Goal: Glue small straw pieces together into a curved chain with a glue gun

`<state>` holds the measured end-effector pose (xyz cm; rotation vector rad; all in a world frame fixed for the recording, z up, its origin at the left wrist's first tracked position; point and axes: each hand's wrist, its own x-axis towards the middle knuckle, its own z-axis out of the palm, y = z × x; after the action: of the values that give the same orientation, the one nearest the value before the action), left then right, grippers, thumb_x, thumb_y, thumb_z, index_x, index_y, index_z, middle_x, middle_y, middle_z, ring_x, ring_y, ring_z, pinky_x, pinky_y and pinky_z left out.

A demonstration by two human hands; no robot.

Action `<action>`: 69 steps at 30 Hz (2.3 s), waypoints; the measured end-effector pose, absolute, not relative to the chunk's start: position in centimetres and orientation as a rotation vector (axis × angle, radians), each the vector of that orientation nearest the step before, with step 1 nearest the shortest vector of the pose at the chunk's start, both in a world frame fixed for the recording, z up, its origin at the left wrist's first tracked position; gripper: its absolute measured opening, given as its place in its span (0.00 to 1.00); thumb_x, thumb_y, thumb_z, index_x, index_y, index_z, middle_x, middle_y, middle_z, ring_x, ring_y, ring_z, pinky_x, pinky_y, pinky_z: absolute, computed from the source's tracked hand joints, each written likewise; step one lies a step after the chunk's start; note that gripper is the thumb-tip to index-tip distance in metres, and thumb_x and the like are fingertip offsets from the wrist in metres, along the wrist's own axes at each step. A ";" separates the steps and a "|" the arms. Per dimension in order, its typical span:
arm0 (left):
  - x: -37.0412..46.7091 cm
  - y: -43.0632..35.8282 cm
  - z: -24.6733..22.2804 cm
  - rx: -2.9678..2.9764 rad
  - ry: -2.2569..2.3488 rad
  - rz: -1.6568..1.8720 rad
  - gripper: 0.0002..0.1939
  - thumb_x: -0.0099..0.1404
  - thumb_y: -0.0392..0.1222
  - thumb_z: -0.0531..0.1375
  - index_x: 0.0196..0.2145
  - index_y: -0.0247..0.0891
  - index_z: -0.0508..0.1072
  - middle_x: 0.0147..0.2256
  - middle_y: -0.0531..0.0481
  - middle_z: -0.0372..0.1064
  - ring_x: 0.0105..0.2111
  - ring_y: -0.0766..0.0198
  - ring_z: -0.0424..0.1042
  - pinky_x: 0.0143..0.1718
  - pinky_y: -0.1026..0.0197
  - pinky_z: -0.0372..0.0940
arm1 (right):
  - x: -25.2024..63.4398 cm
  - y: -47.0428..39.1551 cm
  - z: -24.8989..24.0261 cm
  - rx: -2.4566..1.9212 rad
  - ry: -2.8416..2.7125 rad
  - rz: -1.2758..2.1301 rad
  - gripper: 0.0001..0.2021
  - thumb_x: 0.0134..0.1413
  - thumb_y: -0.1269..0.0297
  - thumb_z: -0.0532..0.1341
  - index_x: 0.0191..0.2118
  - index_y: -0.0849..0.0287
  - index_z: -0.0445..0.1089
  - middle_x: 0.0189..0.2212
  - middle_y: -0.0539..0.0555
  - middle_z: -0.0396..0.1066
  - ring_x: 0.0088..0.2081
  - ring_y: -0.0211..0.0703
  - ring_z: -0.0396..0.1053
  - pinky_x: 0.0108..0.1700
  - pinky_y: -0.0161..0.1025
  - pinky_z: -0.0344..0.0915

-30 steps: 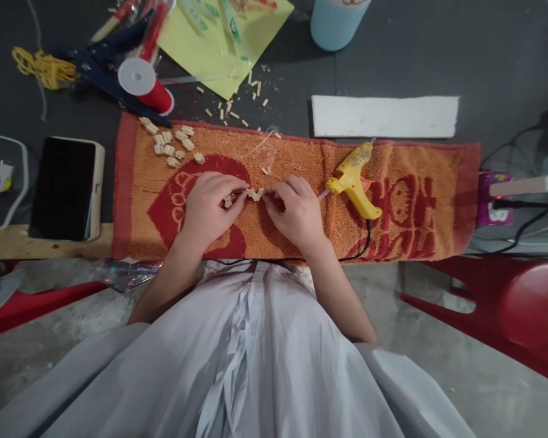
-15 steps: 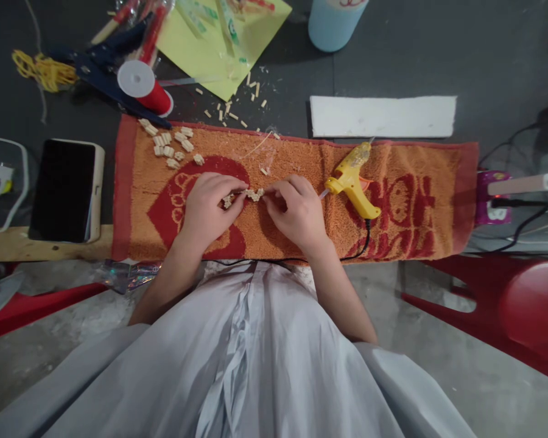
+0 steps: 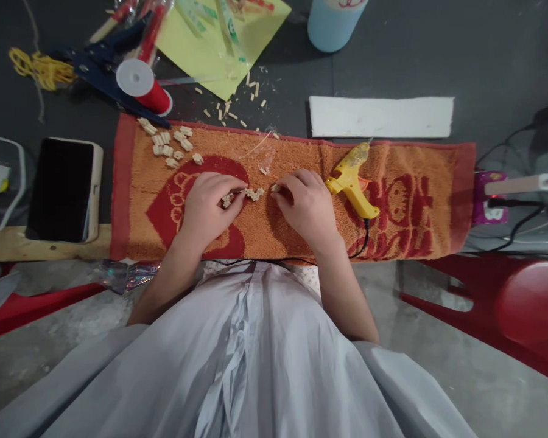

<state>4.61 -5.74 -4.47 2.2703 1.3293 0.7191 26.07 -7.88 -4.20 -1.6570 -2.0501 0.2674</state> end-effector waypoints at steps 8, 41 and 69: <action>4.7 -5.7 -4.4 2.279 1.333 0.711 0.09 0.69 0.38 0.56 0.42 0.40 0.75 0.42 0.48 0.78 0.46 0.56 0.72 0.51 0.53 0.64 | 25.5 -8.2 -3.8 -1.637 -2.103 0.269 0.02 0.56 0.65 0.65 0.33 0.56 0.72 0.32 0.55 0.74 0.37 0.51 0.70 0.40 0.47 0.68; 4.6 -5.7 -4.6 2.290 1.317 0.732 0.09 0.70 0.38 0.56 0.43 0.39 0.75 0.42 0.47 0.77 0.45 0.57 0.71 0.51 0.54 0.64 | 25.1 -8.2 -4.5 -1.528 -2.024 0.357 0.03 0.55 0.70 0.62 0.36 0.56 0.73 0.30 0.54 0.75 0.34 0.47 0.71 0.38 0.44 0.67; 4.5 -5.8 -4.2 2.208 1.387 0.685 0.13 0.66 0.36 0.59 0.49 0.39 0.73 0.47 0.47 0.77 0.49 0.57 0.72 0.53 0.55 0.65 | 25.2 -8.0 -4.4 -1.502 -1.981 0.438 0.04 0.54 0.69 0.62 0.36 0.57 0.74 0.31 0.54 0.75 0.33 0.47 0.71 0.37 0.45 0.69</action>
<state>4.53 -5.81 -4.22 2.2083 1.3873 0.6845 25.24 -8.03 -4.42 -1.5024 -1.9814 0.4377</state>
